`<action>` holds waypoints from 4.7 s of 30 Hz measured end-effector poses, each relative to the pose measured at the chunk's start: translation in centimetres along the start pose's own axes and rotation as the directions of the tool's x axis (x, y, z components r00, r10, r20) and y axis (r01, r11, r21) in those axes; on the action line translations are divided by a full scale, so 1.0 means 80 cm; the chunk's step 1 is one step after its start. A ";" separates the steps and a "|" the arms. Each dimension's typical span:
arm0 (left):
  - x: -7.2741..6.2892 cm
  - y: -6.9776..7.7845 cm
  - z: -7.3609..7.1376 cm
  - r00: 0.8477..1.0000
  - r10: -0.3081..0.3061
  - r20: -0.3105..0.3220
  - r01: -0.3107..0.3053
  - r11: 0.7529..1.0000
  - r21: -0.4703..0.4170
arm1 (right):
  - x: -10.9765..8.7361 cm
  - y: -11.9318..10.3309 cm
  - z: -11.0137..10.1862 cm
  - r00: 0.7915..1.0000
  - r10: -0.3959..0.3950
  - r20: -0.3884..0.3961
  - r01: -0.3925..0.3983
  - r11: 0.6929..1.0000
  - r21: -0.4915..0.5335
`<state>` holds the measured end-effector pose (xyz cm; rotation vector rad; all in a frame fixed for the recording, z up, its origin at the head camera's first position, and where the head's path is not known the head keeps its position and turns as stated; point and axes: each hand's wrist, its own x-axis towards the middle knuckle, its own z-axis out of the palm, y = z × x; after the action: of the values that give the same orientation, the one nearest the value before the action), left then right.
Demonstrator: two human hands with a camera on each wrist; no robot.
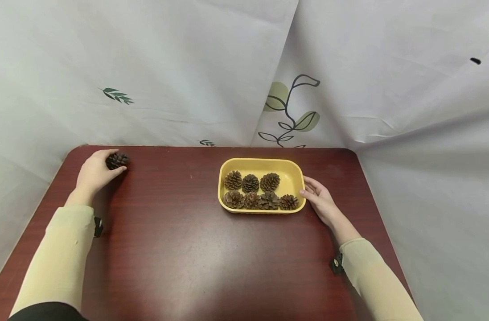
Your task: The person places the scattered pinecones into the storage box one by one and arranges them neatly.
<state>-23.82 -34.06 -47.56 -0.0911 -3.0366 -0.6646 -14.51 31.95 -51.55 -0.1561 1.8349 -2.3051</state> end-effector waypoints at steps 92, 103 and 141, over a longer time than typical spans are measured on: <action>0.015 0.295 0.102 0.920 0.300 -0.252 -0.392 0.722 -0.571 | -0.001 -0.002 0.001 1.000 0.000 0.010 0.000 1.000 -0.016; 0.010 0.356 0.110 0.906 0.377 -0.192 -0.417 0.715 -0.561 | -0.001 0.000 0.001 1.000 0.003 -0.001 -0.003 1.000 -0.029; -0.003 0.488 0.160 0.830 0.558 -0.024 -0.482 0.695 -0.534 | -0.004 -0.002 0.001 1.000 0.005 0.003 -0.005 0.999 -0.044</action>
<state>-21.34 6.66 -42.94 -1.0144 -2.6141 -1.4226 -14.23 31.95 -51.40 -0.1611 1.8830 -2.2608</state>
